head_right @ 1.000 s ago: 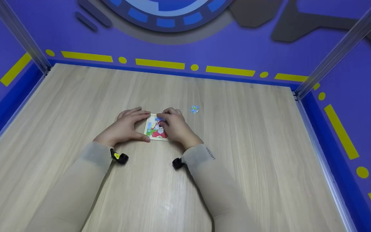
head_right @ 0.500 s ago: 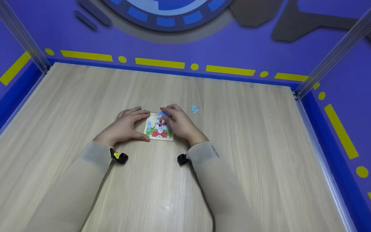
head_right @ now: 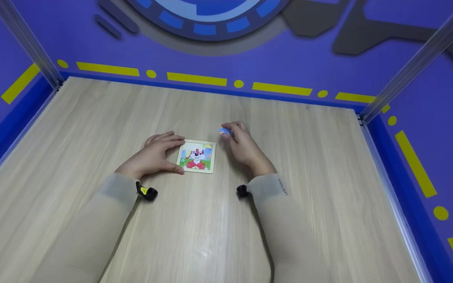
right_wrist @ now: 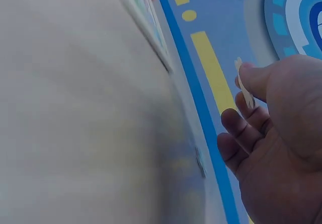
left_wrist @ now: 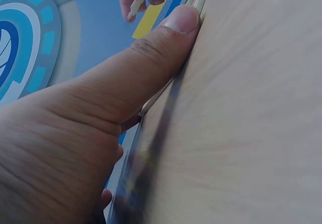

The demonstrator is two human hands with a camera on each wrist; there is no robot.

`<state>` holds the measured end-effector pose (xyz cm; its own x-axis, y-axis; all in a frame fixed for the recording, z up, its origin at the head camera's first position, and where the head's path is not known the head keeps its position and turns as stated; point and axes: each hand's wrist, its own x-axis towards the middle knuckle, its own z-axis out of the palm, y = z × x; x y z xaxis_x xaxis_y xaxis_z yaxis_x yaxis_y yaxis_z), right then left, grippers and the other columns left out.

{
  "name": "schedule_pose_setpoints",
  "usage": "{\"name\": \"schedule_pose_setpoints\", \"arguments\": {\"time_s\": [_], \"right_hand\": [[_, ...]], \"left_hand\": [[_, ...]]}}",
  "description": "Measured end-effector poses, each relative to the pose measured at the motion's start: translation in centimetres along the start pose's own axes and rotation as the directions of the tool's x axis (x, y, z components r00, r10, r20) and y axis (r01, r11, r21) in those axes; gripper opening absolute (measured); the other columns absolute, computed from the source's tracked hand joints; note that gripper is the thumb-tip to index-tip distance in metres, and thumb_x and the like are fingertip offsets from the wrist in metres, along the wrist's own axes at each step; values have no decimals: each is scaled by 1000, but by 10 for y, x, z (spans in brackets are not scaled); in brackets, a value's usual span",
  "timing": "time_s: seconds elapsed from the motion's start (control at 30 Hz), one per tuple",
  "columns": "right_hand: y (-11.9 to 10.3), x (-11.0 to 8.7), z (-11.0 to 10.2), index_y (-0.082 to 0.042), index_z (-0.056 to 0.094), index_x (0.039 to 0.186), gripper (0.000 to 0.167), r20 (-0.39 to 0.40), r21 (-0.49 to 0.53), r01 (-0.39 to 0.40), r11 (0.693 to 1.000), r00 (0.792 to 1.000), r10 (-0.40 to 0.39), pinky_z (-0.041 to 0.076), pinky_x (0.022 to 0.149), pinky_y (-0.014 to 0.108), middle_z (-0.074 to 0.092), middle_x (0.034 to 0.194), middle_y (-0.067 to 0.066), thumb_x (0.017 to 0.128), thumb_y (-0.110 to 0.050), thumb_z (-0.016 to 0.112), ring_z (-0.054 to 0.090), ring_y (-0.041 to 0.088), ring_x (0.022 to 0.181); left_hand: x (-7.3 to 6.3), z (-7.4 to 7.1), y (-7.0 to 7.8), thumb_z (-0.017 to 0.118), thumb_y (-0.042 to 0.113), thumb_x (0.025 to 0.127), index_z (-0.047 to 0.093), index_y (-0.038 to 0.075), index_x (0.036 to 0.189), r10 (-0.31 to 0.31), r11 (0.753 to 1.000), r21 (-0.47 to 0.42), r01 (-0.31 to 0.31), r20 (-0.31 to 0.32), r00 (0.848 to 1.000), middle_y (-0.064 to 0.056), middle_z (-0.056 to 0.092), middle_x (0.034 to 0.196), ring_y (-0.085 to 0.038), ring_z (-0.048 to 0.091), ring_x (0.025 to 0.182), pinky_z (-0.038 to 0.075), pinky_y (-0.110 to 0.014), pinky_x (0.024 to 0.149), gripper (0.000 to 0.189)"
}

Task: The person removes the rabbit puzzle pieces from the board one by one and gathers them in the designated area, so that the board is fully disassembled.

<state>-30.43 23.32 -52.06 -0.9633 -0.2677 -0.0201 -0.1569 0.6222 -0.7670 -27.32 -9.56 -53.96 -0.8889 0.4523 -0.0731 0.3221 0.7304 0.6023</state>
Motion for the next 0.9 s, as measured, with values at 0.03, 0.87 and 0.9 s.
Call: {"name": "schedule_pose_setpoints", "arguments": {"time_s": [0.03,0.87,0.9], "right_hand": [[3,-1,-3,-14,59,162,47,-12,-5,-1,1000,1000,1,47,128,52,54,158,6,119,-35,59,55,30,143],[57,-12,-54,-3,73,143,39,-234,-21,-86,996,969,79,47,108,44,69,146,20,110,-23,76,58,35,130],[58,-11,-55,-3,73,142,37,-237,-34,-87,996,968,77,48,109,46,69,145,21,110,-22,75,59,36,130]], "left_hand": [[0,0,0,101,58,78,54,14,169,-1,1000,1,1,1,1000,0,48,181,-31,21,179,7,-59,145,112],[0,1,2,102,58,77,56,15,168,-1,1000,6,1,-11,1000,0,50,179,-29,23,178,7,-58,146,111],[0,0,2,102,58,77,56,15,168,-2,1000,8,2,-12,1000,0,50,179,-29,23,178,7,-59,146,111]]}}
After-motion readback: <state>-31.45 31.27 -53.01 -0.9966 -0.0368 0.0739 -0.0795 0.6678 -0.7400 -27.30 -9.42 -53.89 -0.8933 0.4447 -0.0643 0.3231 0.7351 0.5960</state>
